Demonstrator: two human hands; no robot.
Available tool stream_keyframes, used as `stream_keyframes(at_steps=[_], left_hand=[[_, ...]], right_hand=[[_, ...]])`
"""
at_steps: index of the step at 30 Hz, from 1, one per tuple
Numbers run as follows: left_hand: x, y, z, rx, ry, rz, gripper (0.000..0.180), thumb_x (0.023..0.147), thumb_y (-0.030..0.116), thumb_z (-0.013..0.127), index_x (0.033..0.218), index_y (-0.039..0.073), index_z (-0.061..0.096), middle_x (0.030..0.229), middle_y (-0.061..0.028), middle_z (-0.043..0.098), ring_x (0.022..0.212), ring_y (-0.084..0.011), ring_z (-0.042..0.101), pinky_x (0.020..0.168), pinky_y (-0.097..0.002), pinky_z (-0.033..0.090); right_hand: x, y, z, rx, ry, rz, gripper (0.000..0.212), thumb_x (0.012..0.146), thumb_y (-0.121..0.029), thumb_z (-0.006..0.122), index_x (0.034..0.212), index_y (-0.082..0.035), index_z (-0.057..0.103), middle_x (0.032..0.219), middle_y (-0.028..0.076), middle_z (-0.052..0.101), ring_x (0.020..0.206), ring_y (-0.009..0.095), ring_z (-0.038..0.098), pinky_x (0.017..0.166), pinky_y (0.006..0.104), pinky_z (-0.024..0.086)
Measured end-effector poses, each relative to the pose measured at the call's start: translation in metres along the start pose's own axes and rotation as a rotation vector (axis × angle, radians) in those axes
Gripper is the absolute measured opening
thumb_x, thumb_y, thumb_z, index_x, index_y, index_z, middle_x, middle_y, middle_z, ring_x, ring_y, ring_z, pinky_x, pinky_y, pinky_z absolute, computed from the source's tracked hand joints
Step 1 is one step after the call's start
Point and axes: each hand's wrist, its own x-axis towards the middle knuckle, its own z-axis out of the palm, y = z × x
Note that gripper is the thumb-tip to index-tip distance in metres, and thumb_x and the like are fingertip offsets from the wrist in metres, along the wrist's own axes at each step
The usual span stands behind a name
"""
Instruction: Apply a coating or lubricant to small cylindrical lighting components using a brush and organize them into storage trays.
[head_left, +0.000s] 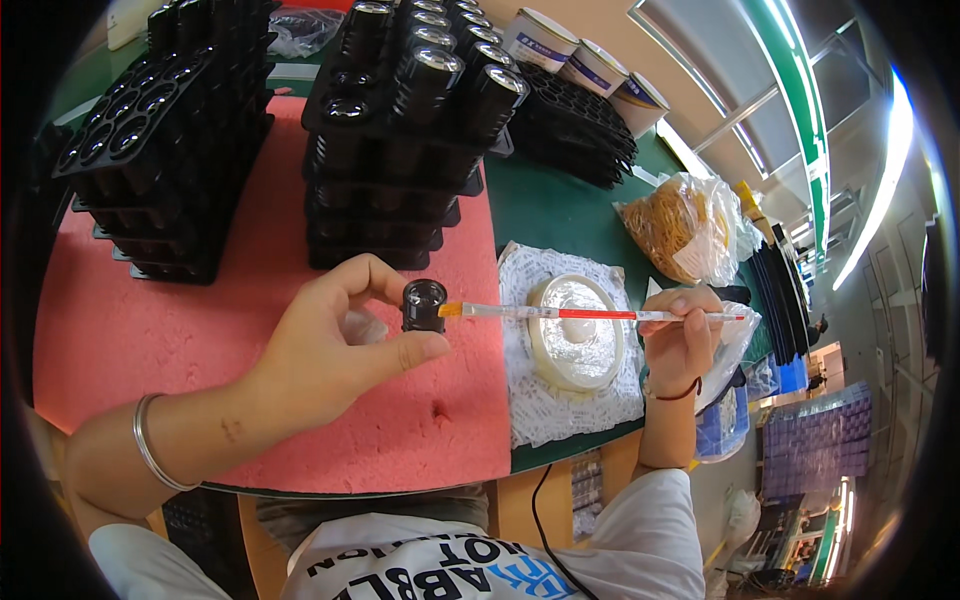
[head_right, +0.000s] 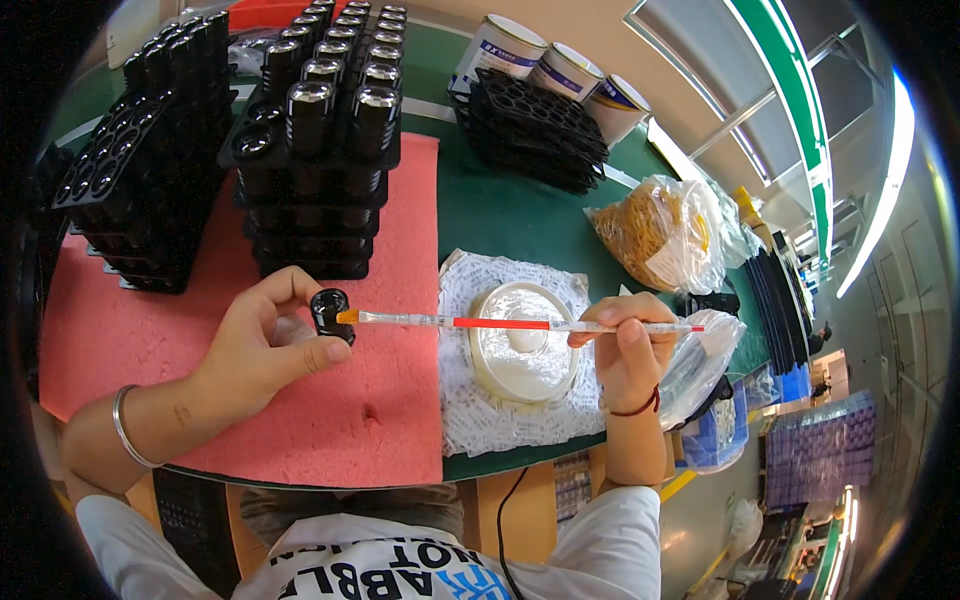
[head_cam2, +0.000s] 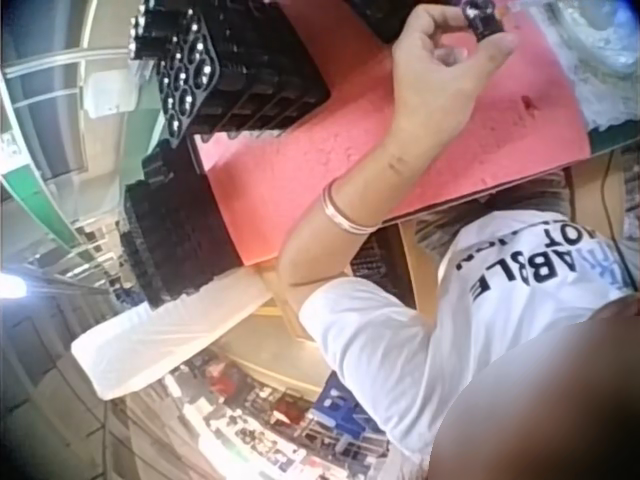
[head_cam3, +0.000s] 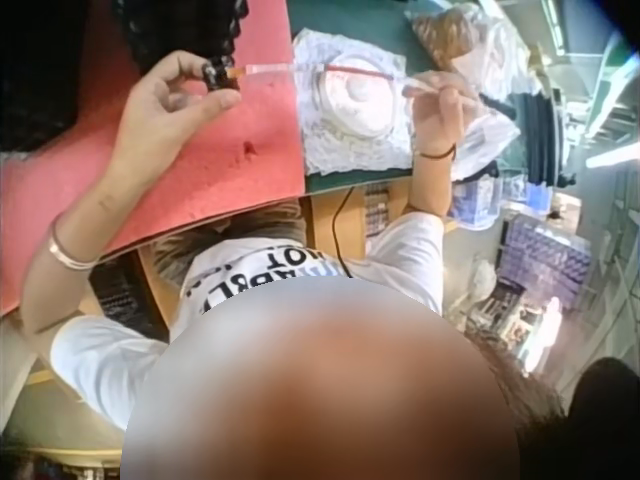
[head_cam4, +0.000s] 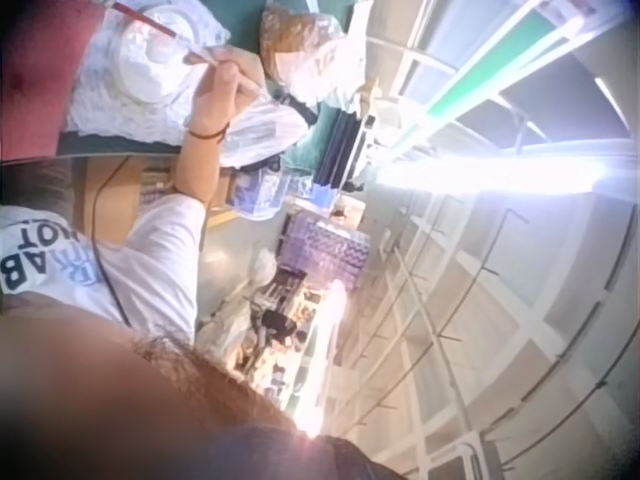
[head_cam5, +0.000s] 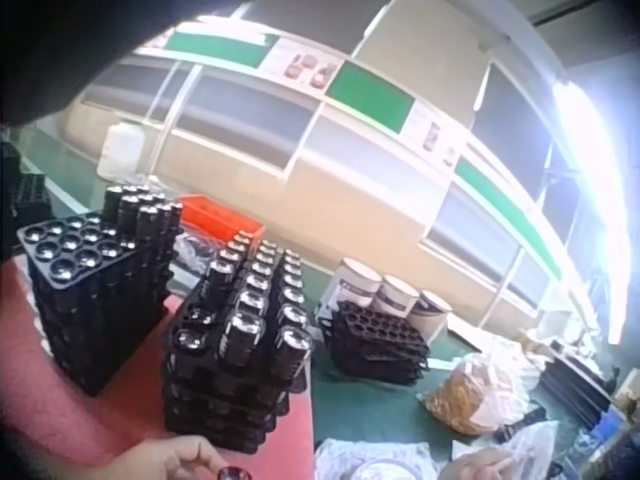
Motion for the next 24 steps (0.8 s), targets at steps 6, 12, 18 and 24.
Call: stream_keyframes(at_steps=[6, 12, 18, 24], left_hand=[[0.0002, -0.0019, -0.0007, -0.024, -0.026, -0.015, 0.026, 0.073, 0.011, 0.068, 0.091, 0.002, 0.051, 0.081, 0.0033, 0.051, 0.052, 0.0028, 0.036, 0.045, -0.0137, 0.029], [-0.0018, 0.0023, 0.0011, -0.091, -0.057, -0.037, 0.025, 0.077, 0.008, 0.063, 0.098, 0.001, 0.052, 0.087, 0.0023, 0.053, 0.057, 0.0023, 0.038, 0.050, -0.0141, 0.032], [-0.0023, -0.0018, 0.0013, -0.125, -0.101, 0.002, 0.027, 0.080, 0.005, 0.058, 0.106, -0.001, 0.051, 0.096, -0.0003, 0.055, 0.063, 0.0011, 0.043, 0.055, -0.0149, 0.036], [-0.0040, 0.0050, -0.0015, -0.079, -0.134, -0.048, 0.027, 0.081, 0.004, 0.056, 0.107, -0.001, 0.051, 0.098, -0.0010, 0.054, 0.066, 0.0006, 0.044, 0.058, -0.0151, 0.037]], right_hand=[[0.0011, 0.0020, -0.0025, 0.018, 0.017, 0.010, 0.022, 0.083, -0.019, 0.052, 0.079, 0.002, 0.055, 0.066, 0.016, 0.060, 0.058, 0.020, 0.059, 0.055, 0.0264, 0.047], [0.0013, 0.0040, -0.0058, 0.038, 0.031, 0.028, 0.022, 0.083, -0.019, 0.051, 0.079, 0.003, 0.055, 0.066, 0.016, 0.060, 0.057, 0.021, 0.059, 0.055, 0.0271, 0.048], [0.0015, 0.0051, -0.0072, 0.049, 0.031, 0.016, 0.020, 0.082, -0.016, 0.051, 0.079, 0.003, 0.055, 0.068, 0.015, 0.059, 0.058, 0.021, 0.059, 0.055, 0.0281, 0.048], [0.0015, 0.0038, -0.0091, 0.001, 0.070, 0.020, 0.018, 0.081, -0.013, 0.049, 0.076, 0.004, 0.055, 0.068, 0.014, 0.058, 0.058, 0.021, 0.059, 0.054, 0.0280, 0.047]])
